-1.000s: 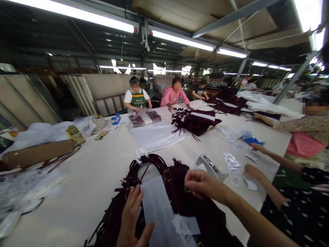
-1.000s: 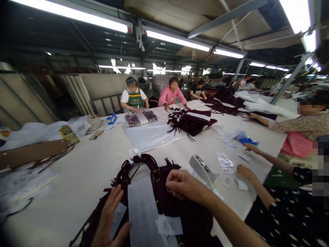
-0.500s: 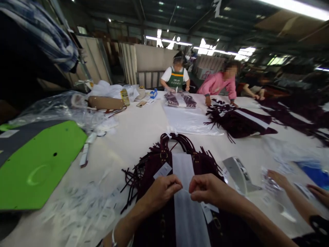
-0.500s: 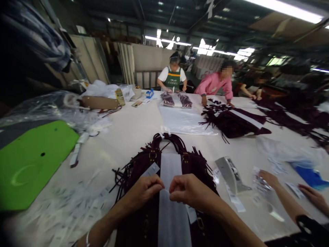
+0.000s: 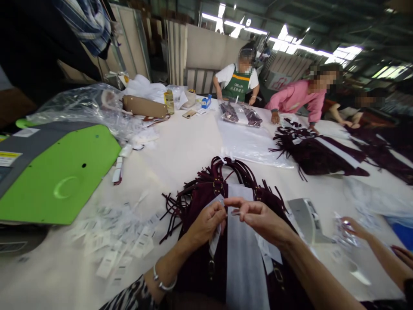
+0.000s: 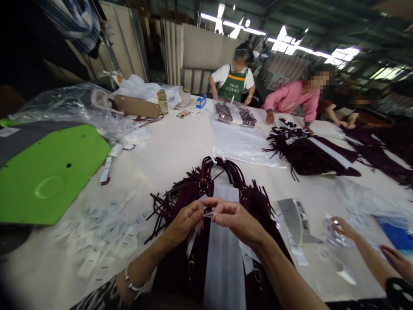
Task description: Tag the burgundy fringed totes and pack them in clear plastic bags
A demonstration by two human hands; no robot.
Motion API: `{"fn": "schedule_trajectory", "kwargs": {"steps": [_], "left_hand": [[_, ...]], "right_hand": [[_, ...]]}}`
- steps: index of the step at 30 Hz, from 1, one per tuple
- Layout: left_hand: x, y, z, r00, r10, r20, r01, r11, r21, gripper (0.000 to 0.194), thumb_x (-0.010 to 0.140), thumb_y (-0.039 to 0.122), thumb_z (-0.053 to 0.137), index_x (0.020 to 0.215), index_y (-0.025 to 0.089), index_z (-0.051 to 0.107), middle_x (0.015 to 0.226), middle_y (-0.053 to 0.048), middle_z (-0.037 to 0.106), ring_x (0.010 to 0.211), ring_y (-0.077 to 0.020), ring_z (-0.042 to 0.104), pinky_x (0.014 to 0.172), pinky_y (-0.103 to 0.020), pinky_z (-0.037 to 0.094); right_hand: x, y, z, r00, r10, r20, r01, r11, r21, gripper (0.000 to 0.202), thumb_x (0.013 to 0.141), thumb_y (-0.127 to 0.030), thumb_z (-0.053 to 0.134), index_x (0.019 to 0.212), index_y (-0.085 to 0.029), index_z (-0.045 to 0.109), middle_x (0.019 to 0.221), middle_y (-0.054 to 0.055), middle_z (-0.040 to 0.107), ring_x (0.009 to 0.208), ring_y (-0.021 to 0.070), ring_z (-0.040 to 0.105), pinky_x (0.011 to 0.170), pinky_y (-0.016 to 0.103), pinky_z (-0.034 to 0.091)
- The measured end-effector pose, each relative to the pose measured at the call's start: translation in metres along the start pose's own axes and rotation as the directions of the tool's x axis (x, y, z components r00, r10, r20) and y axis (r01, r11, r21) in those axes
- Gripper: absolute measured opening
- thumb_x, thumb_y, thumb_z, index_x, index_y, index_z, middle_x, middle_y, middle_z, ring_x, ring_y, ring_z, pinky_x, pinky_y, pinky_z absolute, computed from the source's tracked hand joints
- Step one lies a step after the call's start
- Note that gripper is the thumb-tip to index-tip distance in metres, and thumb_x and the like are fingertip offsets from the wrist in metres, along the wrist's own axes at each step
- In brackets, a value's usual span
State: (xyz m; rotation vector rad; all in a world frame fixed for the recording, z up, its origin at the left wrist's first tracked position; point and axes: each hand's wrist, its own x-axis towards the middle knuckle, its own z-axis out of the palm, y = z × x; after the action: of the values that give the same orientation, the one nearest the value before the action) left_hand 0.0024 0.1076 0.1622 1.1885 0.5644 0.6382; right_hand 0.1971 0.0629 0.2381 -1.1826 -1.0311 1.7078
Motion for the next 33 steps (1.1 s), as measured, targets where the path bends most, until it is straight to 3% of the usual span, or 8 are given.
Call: {"fn": "schedule_trajectory", "kwargs": {"steps": [6, 11, 16, 21, 24, 27, 30, 33], "left_hand": [[0.011, -0.010, -0.003, 0.997, -0.036, -0.067, 0.024, 0.984, -0.176, 0.038, 0.091, 0.056, 0.056, 0.087, 0.019, 0.049, 0.063, 0.005, 0.053, 0.052, -0.0079, 0.043, 0.056, -0.021, 0.035], [0.019, -0.003, -0.023, 0.996, -0.024, -0.082, 0.020, 0.998, -0.053, 0.038, 0.085, 0.051, 0.067, 0.080, 0.016, 0.054, 0.068, 0.005, 0.049, 0.058, -0.0068, 0.041, 0.056, -0.020, 0.032], [0.028, 0.000, -0.034, 0.995, -0.102, -0.008, 0.100, 0.982, -0.163, 0.038, 0.076, 0.041, 0.077, 0.098, 0.015, 0.060, 0.081, 0.001, 0.062, 0.066, -0.0094, 0.056, 0.063, -0.021, 0.044], [0.032, -0.006, -0.038, 0.980, -0.171, -0.103, 0.156, 0.979, -0.134, 0.035, 0.076, 0.037, 0.074, 0.099, 0.016, 0.060, 0.084, -0.003, 0.069, 0.071, -0.0141, 0.063, 0.066, -0.025, 0.049], [0.034, -0.007, -0.041, 0.969, -0.176, -0.173, 0.178, 0.984, -0.008, 0.027, 0.080, 0.038, 0.069, 0.091, 0.016, 0.060, 0.075, 0.000, 0.067, 0.064, -0.0127, 0.060, 0.061, -0.023, 0.046], [0.038, -0.007, -0.043, 0.969, -0.150, -0.194, 0.165, 0.984, 0.063, 0.027, 0.083, 0.042, 0.065, 0.085, 0.016, 0.059, 0.069, 0.002, 0.063, 0.059, -0.0106, 0.055, 0.057, -0.021, 0.041], [0.042, -0.008, -0.042, 0.968, -0.126, -0.215, 0.141, 0.988, 0.059, 0.031, 0.083, 0.046, 0.066, 0.082, 0.016, 0.057, 0.065, 0.003, 0.058, 0.055, -0.0091, 0.050, 0.054, -0.021, 0.037], [0.043, -0.010, -0.044, 0.956, -0.107, -0.275, 0.131, 0.989, 0.071, 0.033, 0.081, 0.046, 0.069, 0.087, 0.018, 0.053, 0.062, 0.006, 0.056, 0.054, -0.0088, 0.048, 0.054, -0.020, 0.035]], "right_hand": [[0.036, 0.028, 0.020, 0.971, -0.035, -0.236, 0.135, 0.898, 0.419, 0.055, 0.072, -0.031, 0.085, 0.123, -0.029, 0.066, 0.114, 0.004, 0.073, 0.115, 0.0205, 0.064, 0.105, 0.036, 0.044], [0.062, 0.030, 0.021, 0.926, 0.017, -0.376, 0.186, 0.847, 0.498, 0.043, 0.074, -0.025, 0.083, 0.114, -0.023, 0.067, 0.081, -0.002, 0.072, 0.070, 0.0111, 0.068, 0.072, 0.023, 0.056], [0.079, 0.029, 0.010, 0.903, 0.031, -0.429, 0.197, 0.857, 0.476, 0.050, 0.070, -0.026, 0.086, 0.116, -0.026, 0.066, 0.086, -0.003, 0.073, 0.072, 0.0109, 0.068, 0.073, 0.024, 0.057], [0.074, 0.025, -0.022, 0.827, -0.086, -0.555, 0.019, 0.992, -0.124, 0.035, 0.072, -0.051, 0.080, 0.081, -0.019, 0.070, 0.093, 0.006, 0.072, 0.082, 0.0207, 0.067, 0.079, 0.037, 0.057], [0.064, 0.014, -0.030, 0.702, -0.477, -0.528, -0.028, 0.723, -0.690, 0.033, 0.075, -0.052, 0.076, 0.071, -0.020, 0.068, 0.099, 0.009, 0.070, 0.089, 0.0233, 0.064, 0.080, 0.037, 0.054], [0.060, 0.005, -0.018, 0.801, -0.519, -0.299, 0.070, 0.577, -0.814, 0.021, 0.082, -0.043, 0.072, 0.091, -0.024, 0.074, 0.105, 0.007, 0.070, 0.082, 0.0201, 0.065, 0.073, 0.033, 0.053], [0.066, 0.011, 0.002, 0.919, -0.356, -0.170, 0.099, 0.624, -0.775, 0.022, 0.079, -0.036, 0.076, 0.099, -0.027, 0.076, 0.095, 0.005, 0.073, 0.071, 0.0185, 0.064, 0.069, 0.032, 0.052], [0.075, 0.025, 0.011, 0.940, -0.250, -0.231, 0.019, 0.716, -0.698, 0.014, 0.079, -0.036, 0.075, 0.088, -0.026, 0.077, 0.082, 0.003, 0.074, 0.071, 0.0202, 0.066, 0.069, 0.031, 0.050]]}}
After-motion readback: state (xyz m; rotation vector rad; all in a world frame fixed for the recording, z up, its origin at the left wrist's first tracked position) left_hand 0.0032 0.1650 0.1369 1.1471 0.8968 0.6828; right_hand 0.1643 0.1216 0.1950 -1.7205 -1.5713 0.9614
